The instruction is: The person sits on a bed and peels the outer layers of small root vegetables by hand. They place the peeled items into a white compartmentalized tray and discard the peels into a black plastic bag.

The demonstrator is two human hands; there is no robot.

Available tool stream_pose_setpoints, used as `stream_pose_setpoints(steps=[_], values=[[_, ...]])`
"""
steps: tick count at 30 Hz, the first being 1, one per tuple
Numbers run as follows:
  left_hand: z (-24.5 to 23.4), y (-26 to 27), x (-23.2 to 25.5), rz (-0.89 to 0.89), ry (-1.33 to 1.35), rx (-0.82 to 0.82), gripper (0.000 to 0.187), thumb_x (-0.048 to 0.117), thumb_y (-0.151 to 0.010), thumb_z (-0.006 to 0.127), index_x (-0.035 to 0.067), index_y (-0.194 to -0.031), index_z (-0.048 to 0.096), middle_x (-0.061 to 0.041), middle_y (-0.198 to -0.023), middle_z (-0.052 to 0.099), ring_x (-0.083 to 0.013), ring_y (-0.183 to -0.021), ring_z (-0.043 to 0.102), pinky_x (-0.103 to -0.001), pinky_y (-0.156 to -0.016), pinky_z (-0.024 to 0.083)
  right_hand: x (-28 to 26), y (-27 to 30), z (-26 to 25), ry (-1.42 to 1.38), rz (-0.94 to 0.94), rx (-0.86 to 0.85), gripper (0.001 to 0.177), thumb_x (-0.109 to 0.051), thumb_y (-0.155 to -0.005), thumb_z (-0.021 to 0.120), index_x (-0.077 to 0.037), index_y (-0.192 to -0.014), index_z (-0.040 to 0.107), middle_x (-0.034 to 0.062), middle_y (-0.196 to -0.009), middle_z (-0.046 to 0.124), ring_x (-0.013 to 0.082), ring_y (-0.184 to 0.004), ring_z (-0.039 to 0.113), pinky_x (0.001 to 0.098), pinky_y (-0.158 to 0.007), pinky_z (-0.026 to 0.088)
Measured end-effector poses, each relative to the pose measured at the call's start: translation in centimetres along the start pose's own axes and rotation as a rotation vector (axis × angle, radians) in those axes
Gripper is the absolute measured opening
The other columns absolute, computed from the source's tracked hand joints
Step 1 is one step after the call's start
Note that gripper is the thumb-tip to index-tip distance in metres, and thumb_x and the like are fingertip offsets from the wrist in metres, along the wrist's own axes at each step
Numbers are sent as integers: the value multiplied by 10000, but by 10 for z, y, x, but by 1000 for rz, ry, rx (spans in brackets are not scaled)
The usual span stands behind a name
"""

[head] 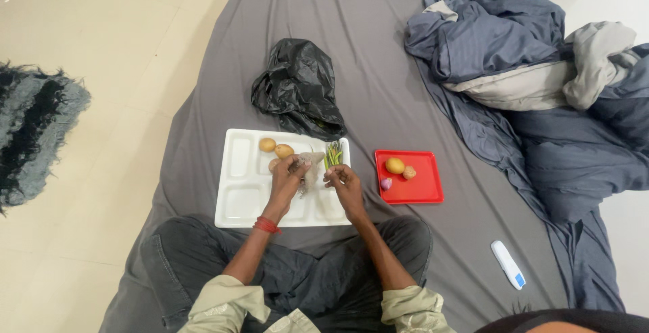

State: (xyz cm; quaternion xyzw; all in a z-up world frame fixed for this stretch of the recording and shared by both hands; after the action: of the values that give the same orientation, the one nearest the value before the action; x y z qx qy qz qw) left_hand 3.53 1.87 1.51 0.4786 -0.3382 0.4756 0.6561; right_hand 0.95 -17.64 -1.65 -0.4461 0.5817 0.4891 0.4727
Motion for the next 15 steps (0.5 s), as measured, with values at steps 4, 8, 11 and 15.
stream_pose_setpoints(steps=[4,8,11,15], values=[[-9,-4,0,52,-89,-30,236,155,-944,711,-25,-1090,669,-41,-898,627,-106,-788,591,-274,-687,507,-2,-10,-13,-9,-23,50,177,-141,-1000,658,28,-1057,660,80,-925,722,138,-834,676,283,-773,581],[-22,-1,-3,6,125,-77,243,169,-968,623,16,-1157,625,-35,-974,678,-109,-863,648,-278,-771,546,-7,-25,-28,66,-62,27,182,-116,-993,676,34,-1094,657,80,-925,709,128,-838,673,276,-758,578],[-30,-3,-8,-21,329,-48,243,174,-995,587,14,-1175,614,-40,-1002,688,-121,-884,646,-292,-783,536,-15,-31,-44,183,-46,5,211,-113,-971,669,25,-1131,661,65,-945,716,113,-840,678,268,-738,586],[-39,-11,-18,-63,440,26,239,173,-989,560,33,-1176,612,-26,-995,672,-115,-859,631,-288,-789,522,-20,-34,-48,279,-59,-8,222,-110,-960,671,5,-1150,662,63,-954,722,116,-822,691,266,-711,588]])
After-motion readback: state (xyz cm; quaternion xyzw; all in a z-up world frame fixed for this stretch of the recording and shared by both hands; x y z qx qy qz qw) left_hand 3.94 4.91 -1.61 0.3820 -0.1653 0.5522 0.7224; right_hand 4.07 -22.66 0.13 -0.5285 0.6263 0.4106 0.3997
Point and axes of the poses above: each hand's wrist, its own y-axis away from the middle knuckle, its own z-axis out of the palm, x = y × z, the point moved 1 cm from there along -y, towards the middle knuckle
